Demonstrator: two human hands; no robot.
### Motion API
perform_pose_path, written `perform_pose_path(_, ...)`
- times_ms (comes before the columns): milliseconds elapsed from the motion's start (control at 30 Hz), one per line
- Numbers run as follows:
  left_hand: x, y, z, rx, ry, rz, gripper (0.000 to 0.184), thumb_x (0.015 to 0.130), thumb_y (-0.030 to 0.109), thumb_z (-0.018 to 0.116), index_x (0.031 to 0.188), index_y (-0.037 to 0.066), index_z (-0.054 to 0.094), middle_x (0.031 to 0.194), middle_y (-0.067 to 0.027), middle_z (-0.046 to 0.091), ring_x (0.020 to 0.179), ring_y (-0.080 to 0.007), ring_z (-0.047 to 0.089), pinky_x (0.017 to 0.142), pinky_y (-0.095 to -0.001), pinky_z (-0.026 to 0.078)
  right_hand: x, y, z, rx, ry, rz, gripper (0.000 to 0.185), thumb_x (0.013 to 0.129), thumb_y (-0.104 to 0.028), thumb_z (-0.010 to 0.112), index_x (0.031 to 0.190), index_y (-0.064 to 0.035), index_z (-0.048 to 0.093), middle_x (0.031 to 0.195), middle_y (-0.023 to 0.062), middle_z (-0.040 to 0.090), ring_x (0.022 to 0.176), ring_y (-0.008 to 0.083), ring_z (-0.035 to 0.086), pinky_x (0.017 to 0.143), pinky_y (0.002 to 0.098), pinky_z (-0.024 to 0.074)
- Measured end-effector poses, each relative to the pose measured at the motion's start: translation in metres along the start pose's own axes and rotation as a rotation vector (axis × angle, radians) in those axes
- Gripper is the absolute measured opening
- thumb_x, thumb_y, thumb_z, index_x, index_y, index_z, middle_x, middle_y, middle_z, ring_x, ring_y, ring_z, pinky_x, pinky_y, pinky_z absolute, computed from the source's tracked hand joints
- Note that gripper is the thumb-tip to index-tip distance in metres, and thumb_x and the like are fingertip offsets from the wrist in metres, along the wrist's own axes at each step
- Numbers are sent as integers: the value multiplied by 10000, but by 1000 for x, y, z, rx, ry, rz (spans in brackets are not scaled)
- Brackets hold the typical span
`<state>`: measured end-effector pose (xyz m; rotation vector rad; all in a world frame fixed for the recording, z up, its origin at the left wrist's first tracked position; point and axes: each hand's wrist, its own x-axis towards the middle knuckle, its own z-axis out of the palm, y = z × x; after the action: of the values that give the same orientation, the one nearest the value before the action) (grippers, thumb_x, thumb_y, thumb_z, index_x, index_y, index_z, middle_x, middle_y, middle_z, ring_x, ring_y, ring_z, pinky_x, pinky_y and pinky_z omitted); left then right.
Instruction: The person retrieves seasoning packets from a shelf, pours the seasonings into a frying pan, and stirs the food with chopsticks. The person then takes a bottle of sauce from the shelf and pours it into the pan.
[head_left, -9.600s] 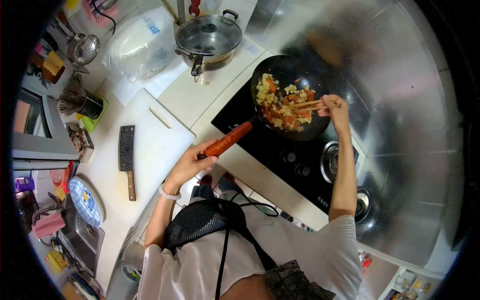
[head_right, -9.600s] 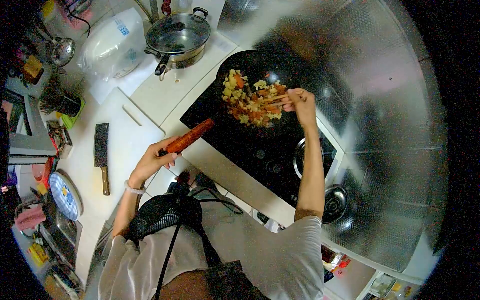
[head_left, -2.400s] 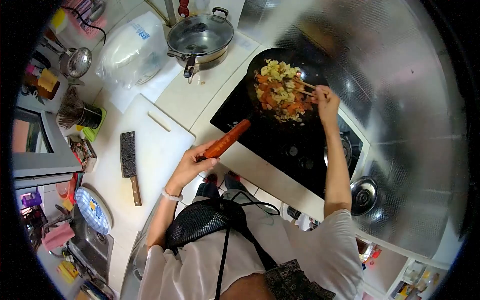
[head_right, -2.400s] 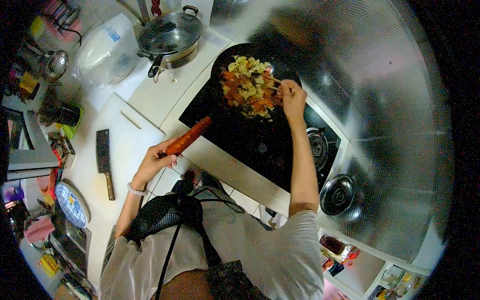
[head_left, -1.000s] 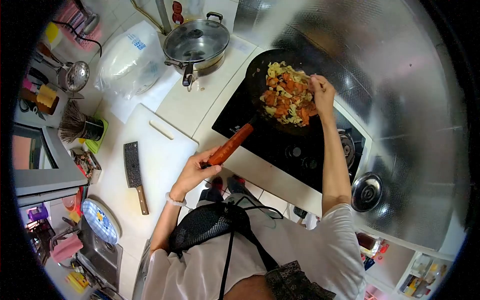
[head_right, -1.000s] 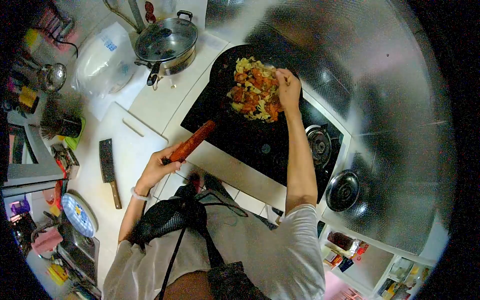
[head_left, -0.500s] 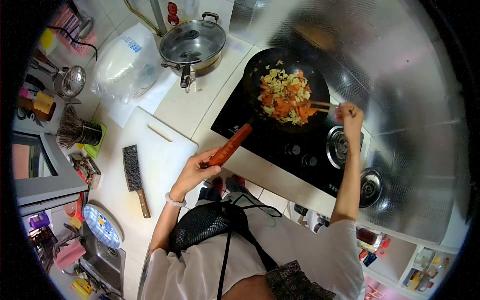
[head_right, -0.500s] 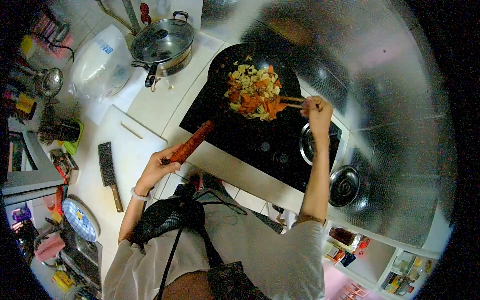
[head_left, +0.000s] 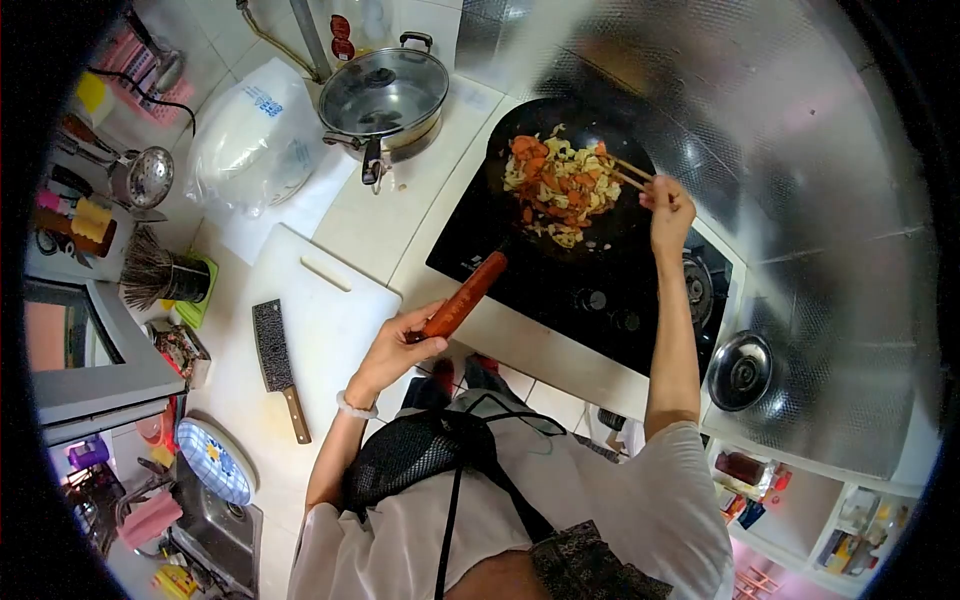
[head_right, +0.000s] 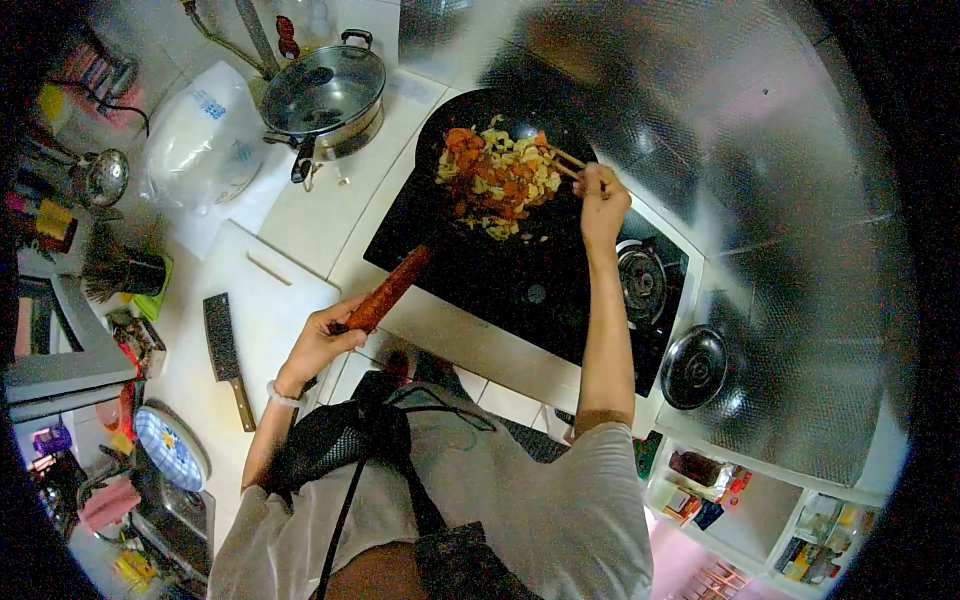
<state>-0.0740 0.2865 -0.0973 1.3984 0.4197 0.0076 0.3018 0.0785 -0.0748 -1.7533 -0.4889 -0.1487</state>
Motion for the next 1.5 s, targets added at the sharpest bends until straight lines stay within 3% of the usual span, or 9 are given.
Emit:
perform_pose_path(100,2,-3,-2,2,-12,5,598,781,31,681,1332,55,451,914,-9,632,746,-67,544,661,-220,477,-21,4,-3,-241,-163,-29,257,922,-202,553,914,36,650,719,70,646,603,115,597,576,275,501)
perform_pose_path(467,4,3,-6,5,-48,-35,584,787,34,690,1320,18,452,1021,-44,646,850,-73,567,786,-225,465,-72,-71,50,-41,-422,62,219,908,-125,564,1000,62,631,796,72,654,681,108,625,597,233,502)
perform_pose_path(567,3,-3,-9,6,-72,-20,573,796,45,684,1319,12,451,1012,-43,645,850,-73,563,788,-221,458,-47,-4,64,-206,-263,-187,223,909,-121,562,1009,68,625,797,79,656,694,114,631,598,246,507)
perform_pose_path(800,-1,-1,-10,-25,-112,-57,586,851,74,634,1374,31,374,977,-37,632,833,-79,548,735,-216,454,-20,-21,2,-126,-28,52,247,920,-177,550,972,54,622,785,103,653,670,143,633,594,258,522)
perform_pose_path(933,1,3,-11,-52,-164,-66,569,864,62,611,1378,37,368,969,-52,636,812,-86,550,700,-215,458,-12,23,12,-355,-28,-117,251,909,-171,569,969,66,627,773,79,658,655,109,606,623,241,502)
perform_pose_path(1000,3,3,-12,-33,-179,-46,564,869,61,603,1379,36,365,974,-58,638,807,-88,551,686,-216,458,-19,12,20,-286,-120,-30,222,877,-187,602,933,22,651,766,133,667,598,179,592,609,310,479)
perform_pose_path(1200,4,-2,-17,-20,-191,-42,532,889,79,577,1375,25,367,997,-71,644,802,-82,551,662,-216,452,-45,-75,-5,-52,-133,95,215,901,-162,570,915,38,650,779,80,670,640,118,613,583,253,493)
perform_pose_path(1367,7,0,-20,13,-226,-26,506,914,106,540,1381,31,360,944,-55,637,723,-67,518,639,-214,441,-65,-59,-7,-132,-298,164,189,896,-137,569,913,38,640,755,82,658,621,121,622,550,256,490)
perform_pose_path(1500,8,5,-18,5,-145,-6,367,920,119,533,1268,6,505,856,-29,621,661,-63,485,601,-205,423,-81,-79,-22,-90,-85,101,230,901,-160,573,911,62,635,756,85,651,618,112,613,551,241,486)
